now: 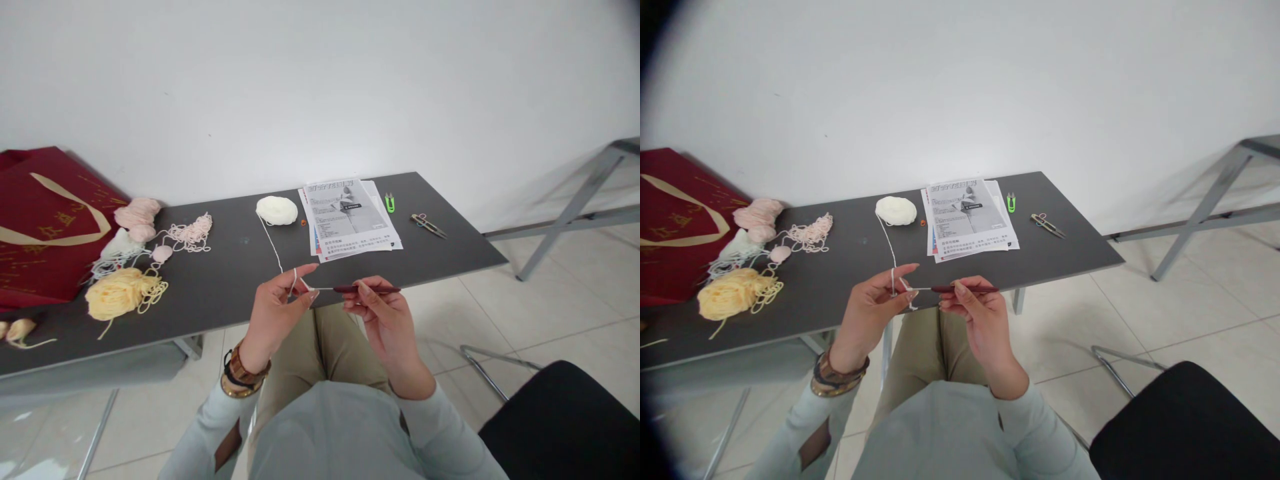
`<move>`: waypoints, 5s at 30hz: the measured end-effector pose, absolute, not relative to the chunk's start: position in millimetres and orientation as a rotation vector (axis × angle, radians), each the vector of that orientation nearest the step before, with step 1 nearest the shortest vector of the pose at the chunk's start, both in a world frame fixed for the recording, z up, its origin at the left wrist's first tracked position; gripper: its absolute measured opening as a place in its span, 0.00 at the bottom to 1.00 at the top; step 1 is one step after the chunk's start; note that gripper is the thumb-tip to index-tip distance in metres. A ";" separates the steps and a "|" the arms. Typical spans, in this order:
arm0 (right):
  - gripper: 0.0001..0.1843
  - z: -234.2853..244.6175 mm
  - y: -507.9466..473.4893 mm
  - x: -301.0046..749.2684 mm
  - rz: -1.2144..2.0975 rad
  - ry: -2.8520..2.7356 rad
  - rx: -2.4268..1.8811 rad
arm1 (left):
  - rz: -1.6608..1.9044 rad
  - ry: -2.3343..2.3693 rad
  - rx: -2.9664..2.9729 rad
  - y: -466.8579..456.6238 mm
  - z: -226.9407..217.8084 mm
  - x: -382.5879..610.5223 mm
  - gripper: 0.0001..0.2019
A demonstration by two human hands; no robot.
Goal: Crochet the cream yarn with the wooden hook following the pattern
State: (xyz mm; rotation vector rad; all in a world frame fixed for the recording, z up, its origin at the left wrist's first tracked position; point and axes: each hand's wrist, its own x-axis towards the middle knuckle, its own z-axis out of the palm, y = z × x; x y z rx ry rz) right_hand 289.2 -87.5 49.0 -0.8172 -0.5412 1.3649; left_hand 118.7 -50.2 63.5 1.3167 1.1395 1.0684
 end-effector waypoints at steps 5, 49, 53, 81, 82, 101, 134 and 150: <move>0.07 44.5 -64.7 289.1 1.368 -0.583 -0.809 | 1.082 1.136 1.348 -33.3 59.3 119.2 0.19; 0.13 24.4 110.9 295.0 1.267 -0.991 -0.753 | 1.362 0.904 1.053 117.0 2.9 124.5 0.24; 0.12 23.8 110.6 296.6 1.261 -1.038 -0.720 | 1.316 0.840 0.983 114.5 10.9 123.7 0.23; 0.15 31.4 104.5 295.7 1.187 -1.014 -0.804 | 1.211 0.941 1.254 115.6 14.9 114.3 0.23; 0.15 31.4 104.4 295.8 1.194 -1.022 -0.799 | 1.210 0.956 1.270 115.7 14.9 113.9 0.22; 0.12 33.9 102.4 299.9 1.147 -1.133 -0.814 | 1.184 0.973 1.189 114.9 18.9 113.6 0.24; 0.03 25.1 92.2 300.2 0.770 -1.523 -0.810 | 1.200 1.086 1.088 114.8 19.2 116.8 0.23; 0.09 28.4 93.7 297.4 0.738 -1.468 -0.932 | 1.117 1.308 1.533 115.1 15.0 116.7 0.16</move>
